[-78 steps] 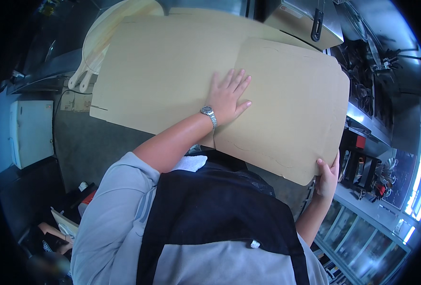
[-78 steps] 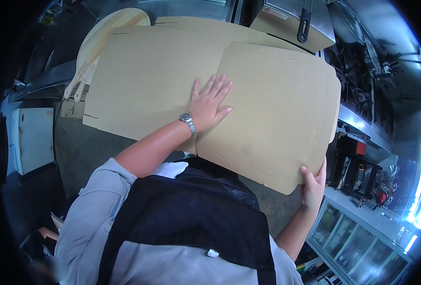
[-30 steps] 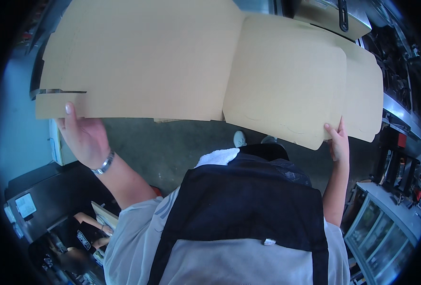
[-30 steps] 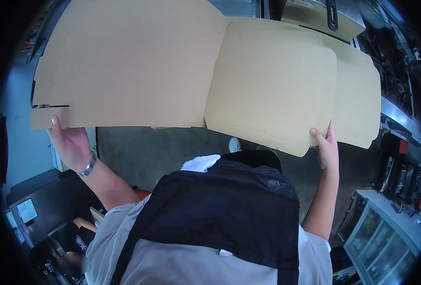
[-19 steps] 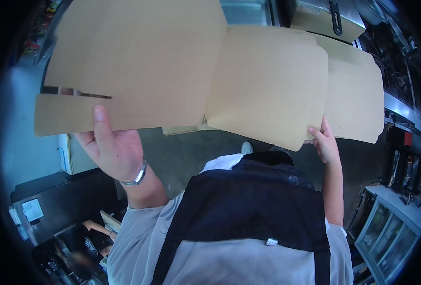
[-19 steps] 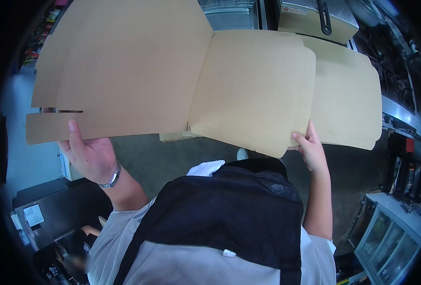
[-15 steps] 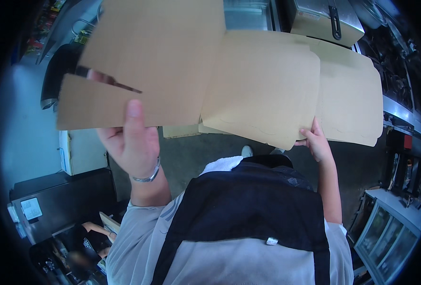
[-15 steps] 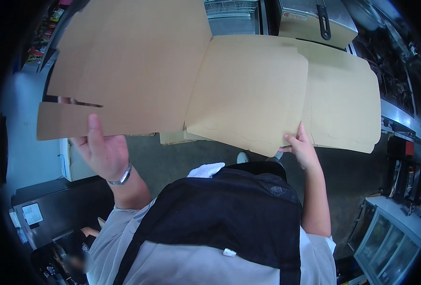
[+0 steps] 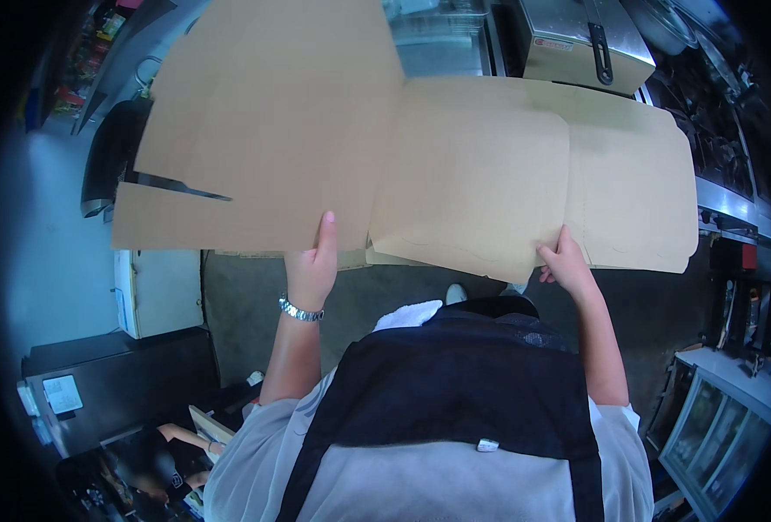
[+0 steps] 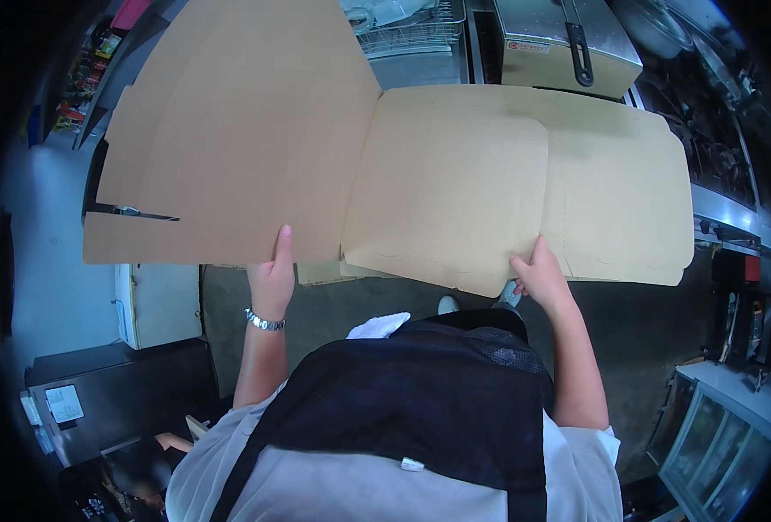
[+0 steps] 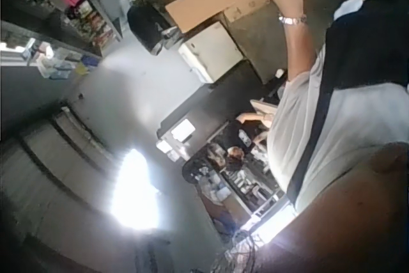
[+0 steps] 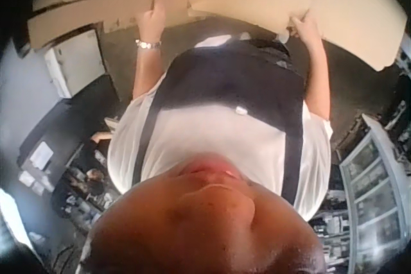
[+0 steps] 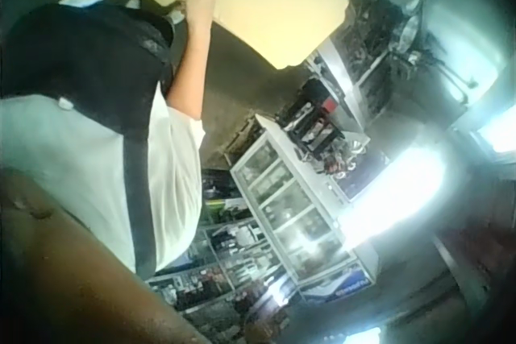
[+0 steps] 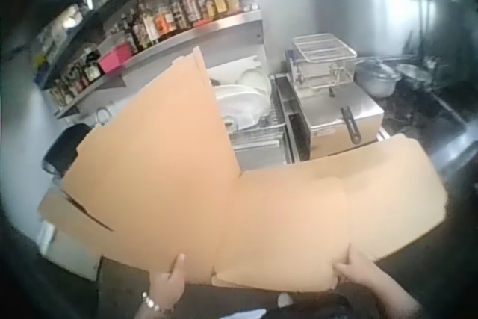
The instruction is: The recorder assembles a cardboard pizza box by folding its edges.
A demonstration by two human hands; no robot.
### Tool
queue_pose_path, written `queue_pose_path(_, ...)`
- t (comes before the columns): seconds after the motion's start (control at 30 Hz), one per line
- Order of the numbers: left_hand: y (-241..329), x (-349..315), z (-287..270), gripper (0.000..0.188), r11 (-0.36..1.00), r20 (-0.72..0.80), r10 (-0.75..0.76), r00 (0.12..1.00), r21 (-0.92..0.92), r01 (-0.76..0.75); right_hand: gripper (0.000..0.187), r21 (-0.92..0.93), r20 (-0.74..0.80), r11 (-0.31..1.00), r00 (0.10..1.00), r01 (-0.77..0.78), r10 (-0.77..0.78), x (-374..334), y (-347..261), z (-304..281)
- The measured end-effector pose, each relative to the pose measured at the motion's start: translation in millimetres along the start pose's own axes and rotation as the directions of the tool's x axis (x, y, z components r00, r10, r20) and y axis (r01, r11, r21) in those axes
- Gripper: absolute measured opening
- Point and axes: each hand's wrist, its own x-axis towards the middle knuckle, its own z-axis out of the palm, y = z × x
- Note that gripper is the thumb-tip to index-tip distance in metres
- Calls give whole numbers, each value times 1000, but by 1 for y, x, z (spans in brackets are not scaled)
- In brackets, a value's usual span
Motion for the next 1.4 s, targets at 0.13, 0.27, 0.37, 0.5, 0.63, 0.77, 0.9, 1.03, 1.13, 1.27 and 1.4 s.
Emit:
queue_pose_path(0.13, -35, 1, -2, 25, 999, -98, -30, 995, 10, 31, 33, -56, -9, 998, 1000, 23, -24, -4, -8, -2)
queue_pose_path(0.27, -62, 8, -18, 29, 986, -160, -162, 974, -57, 154, 31, -98, 38, 995, 999, 17, -13, -4, -7, -9)
queue_pose_path(0.37, -82, 11, -31, 32, 954, -139, -283, 949, -146, 263, 29, -151, 64, 988, 998, 27, -18, -8, -7, -15)
queue_pose_path(0.5, -106, 11, -39, 34, 760, -142, -450, 882, -579, 295, 30, -189, 88, 982, 996, 8, 9, -13, -5, -21)
queue_pose_path(0.63, -119, 6, -35, 34, 503, -86, -588, 805, -817, 280, 39, -28, 13, 993, 993, 115, -114, -12, 14, -34)
queue_pose_path(0.77, -132, -24, -13, 33, 351, -5, -656, 755, -888, 298, 64, 527, -97, 827, 981, 195, -169, -34, 24, -68)
queue_pose_path(0.9, -121, -77, 20, 31, 35, 225, -724, 653, -932, 360, 74, 618, -277, 726, 948, 301, -158, -79, 34, -117)
queue_pose_path(1.03, -93, -116, 45, 29, -168, 389, -701, 598, -904, 392, 64, 413, -423, 706, 808, 575, -411, -126, 1, -132)
queue_pose_path(1.13, -99, -147, 66, 38, -180, 478, -508, 717, -873, 454, 55, -21, -480, 791, 688, 612, -545, -123, -50, -163)
queue_pose_path(1.27, -114, -180, 91, 50, 296, 616, -197, 763, -704, 645, 47, -677, -319, 532, 449, 508, -835, -83, -179, -205)
queue_pose_path(1.4, -82, -192, 86, 51, 807, 701, -332, 631, -135, 575, 47, -715, -178, 444, 473, 540, -863, 2, -275, -264)
